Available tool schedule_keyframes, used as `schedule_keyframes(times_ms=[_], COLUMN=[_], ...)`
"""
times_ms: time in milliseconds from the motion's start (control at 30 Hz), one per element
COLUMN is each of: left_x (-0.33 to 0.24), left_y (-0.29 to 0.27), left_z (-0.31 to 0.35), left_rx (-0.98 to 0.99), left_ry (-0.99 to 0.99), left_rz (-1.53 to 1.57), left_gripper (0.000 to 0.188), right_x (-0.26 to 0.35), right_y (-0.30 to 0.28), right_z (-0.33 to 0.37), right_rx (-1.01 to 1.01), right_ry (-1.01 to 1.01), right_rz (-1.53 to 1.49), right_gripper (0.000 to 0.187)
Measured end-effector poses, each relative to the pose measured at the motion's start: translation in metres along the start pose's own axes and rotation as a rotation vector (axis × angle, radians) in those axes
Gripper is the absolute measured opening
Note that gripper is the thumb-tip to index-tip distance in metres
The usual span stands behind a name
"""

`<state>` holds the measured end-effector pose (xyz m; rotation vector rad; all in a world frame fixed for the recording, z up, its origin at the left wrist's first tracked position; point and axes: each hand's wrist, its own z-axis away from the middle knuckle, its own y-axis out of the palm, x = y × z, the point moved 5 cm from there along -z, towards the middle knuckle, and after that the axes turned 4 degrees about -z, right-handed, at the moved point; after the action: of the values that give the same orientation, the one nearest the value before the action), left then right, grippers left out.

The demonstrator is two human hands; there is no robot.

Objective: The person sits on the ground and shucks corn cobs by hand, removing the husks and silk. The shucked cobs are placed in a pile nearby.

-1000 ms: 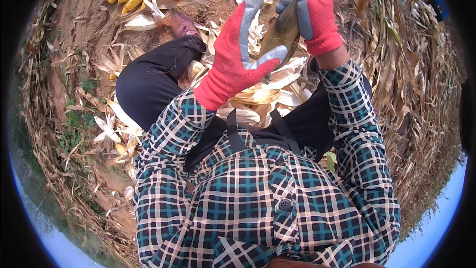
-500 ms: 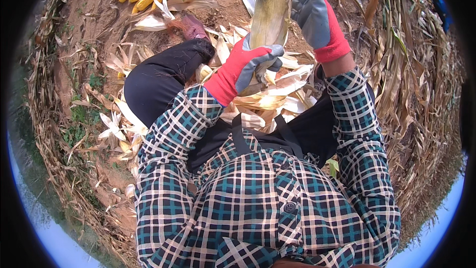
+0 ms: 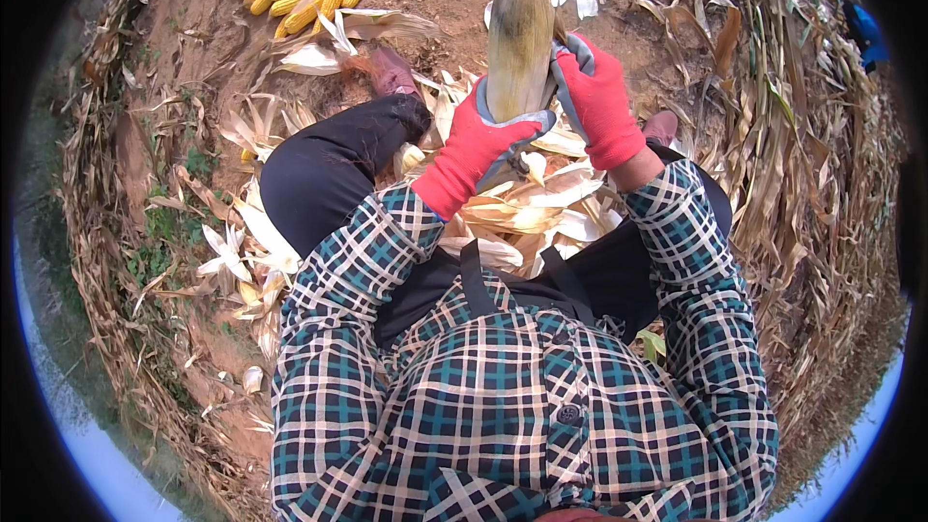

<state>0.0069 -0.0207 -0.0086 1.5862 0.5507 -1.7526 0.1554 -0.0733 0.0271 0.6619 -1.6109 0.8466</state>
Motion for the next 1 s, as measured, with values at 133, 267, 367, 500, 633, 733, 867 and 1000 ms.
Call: schedule_keyframes(times_ms=[133, 267, 367, 500, 633, 733, 867, 1000], left_x=[-0.003, 0.016, -0.008, -0.005, -0.002, -0.014, -0.009, -0.003], left_y=[0.000, -0.001, 0.016, 0.024, 0.016, 0.011, 0.012, 0.016], left_z=[0.001, 0.005, 0.021, 0.020, 0.011, 0.011, 0.013, 0.019], left_rx=[0.085, 0.325, 0.526, 0.447, 0.395, 0.452, 0.669, 0.601], left_ry=[-0.078, -0.207, -0.262, -0.309, -0.273, -0.196, -0.007, -0.245], left_rz=[0.167, 0.311, 0.413, 0.480, 0.442, 0.232, 0.035, 0.176], left_gripper=[0.070, 0.060, 0.049, 0.048, 0.048, 0.052, 0.057, 0.051], right_x=[0.004, 0.024, 0.020, 0.019, 0.000, 0.010, 0.010, 0.005], right_y=[0.004, 0.005, 0.001, 0.003, 0.011, 0.012, 0.014, 0.015], right_z=[-0.004, 0.001, 0.012, 0.008, -0.003, -0.002, -0.006, -0.005], right_rx=[0.115, 0.355, 0.402, 0.310, 0.215, 0.282, 0.492, 0.466], right_ry=[0.117, 0.208, 0.270, 0.247, 0.247, 0.264, 0.133, 0.232], right_rz=[-0.183, -0.250, -0.375, -0.224, -0.302, -0.526, -0.249, -0.385], right_gripper=[0.025, 0.021, 0.020, 0.020, 0.021, 0.022, 0.028, 0.036])
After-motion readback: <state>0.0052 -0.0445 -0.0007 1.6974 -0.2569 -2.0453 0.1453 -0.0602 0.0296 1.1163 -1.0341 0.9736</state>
